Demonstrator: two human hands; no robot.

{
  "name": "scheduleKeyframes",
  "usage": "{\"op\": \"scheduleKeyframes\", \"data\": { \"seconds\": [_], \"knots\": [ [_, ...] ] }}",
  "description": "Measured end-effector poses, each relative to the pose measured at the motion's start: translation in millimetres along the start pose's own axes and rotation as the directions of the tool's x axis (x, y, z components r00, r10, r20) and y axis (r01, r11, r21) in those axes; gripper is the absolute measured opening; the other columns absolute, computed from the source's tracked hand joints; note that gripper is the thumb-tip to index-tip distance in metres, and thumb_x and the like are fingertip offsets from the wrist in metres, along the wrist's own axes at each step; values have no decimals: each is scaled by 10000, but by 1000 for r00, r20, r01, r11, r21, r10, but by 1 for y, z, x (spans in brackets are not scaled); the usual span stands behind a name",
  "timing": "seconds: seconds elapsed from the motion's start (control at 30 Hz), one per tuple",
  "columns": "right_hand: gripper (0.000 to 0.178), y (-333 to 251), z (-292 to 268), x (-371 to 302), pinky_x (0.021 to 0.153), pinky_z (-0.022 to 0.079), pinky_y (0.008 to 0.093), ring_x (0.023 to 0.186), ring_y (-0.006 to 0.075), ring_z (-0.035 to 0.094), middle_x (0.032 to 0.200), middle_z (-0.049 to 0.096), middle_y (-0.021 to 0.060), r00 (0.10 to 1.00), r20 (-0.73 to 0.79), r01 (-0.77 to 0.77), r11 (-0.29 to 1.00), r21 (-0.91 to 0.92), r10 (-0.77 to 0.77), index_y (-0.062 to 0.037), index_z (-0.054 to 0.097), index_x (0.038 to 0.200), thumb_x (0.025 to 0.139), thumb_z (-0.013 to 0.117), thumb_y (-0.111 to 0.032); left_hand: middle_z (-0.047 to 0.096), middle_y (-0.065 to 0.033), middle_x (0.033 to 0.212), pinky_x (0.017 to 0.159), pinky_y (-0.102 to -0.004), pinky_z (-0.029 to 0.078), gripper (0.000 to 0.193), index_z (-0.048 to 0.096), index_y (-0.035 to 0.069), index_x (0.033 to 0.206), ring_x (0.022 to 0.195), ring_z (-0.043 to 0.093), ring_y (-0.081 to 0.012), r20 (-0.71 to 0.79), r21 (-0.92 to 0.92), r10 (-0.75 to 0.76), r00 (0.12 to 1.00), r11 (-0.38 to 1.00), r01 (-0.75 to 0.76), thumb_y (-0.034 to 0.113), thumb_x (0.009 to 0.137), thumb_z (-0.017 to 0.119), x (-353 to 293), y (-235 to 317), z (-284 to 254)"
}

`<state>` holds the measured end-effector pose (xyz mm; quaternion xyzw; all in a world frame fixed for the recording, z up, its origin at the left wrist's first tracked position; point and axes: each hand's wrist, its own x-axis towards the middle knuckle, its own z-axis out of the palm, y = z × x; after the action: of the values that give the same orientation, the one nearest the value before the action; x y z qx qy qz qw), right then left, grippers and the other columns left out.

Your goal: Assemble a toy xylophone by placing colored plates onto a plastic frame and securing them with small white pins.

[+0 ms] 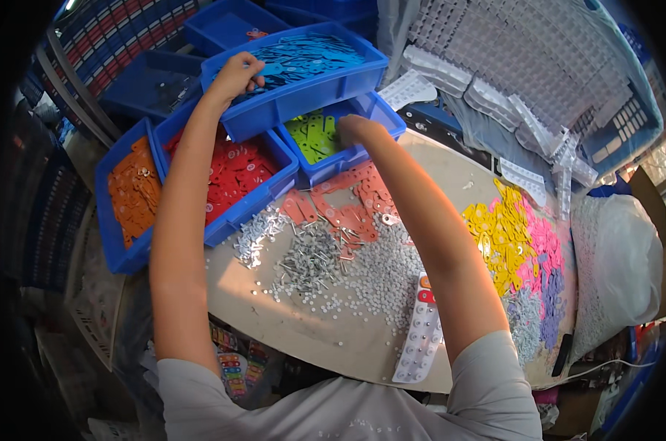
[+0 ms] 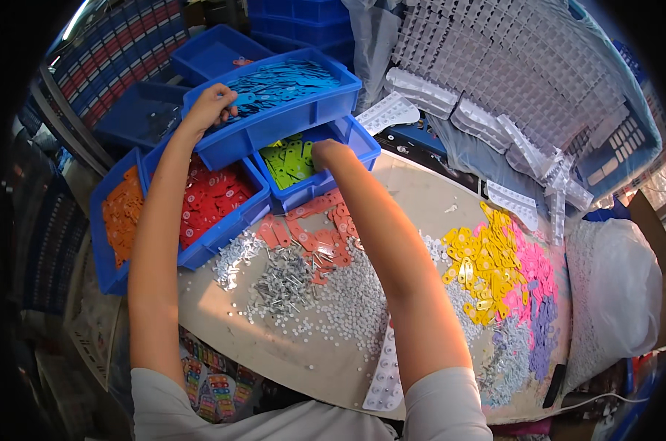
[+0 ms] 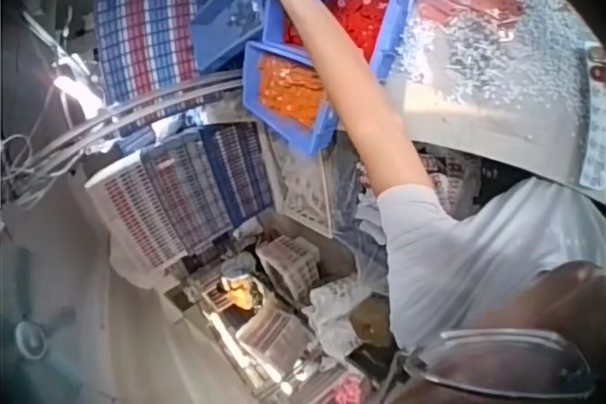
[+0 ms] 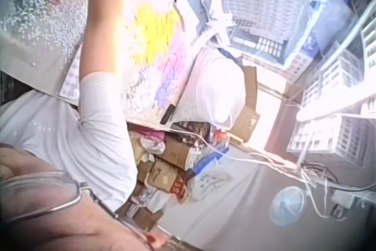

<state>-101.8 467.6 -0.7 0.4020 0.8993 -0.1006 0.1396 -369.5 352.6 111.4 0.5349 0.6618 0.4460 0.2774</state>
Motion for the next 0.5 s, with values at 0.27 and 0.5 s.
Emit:
{"op": "scheduleKeyframes", "data": {
  "seconds": [0.27, 0.5],
  "knots": [
    [348, -16, -8, -21, 794, 554, 448, 950, 341, 713, 1024, 730, 178, 969, -176, 194, 976, 99, -174, -37, 670, 1099, 820, 714, -242, 661, -1, 845, 520, -218, 406, 338, 641, 27, 1303, 669, 526, -58, -27, -3, 17, 999, 1000, -17, 223, 1038, 568, 10, -12, 0],
    [311, -38, -23, -167, 517, 447, 284, 612, 133, 583, 835, 676, 81, 896, -443, 421, 308, 853, 5, -53, 493, 1181, 933, 652, -153, 687, -31, 886, 553, -256, 439, 279, 742, 51, 1173, 696, 567, -106, -100, 79, 56, 993, 996, -48, 164, 945, 628, 14, -15, -3]
  ]
}}
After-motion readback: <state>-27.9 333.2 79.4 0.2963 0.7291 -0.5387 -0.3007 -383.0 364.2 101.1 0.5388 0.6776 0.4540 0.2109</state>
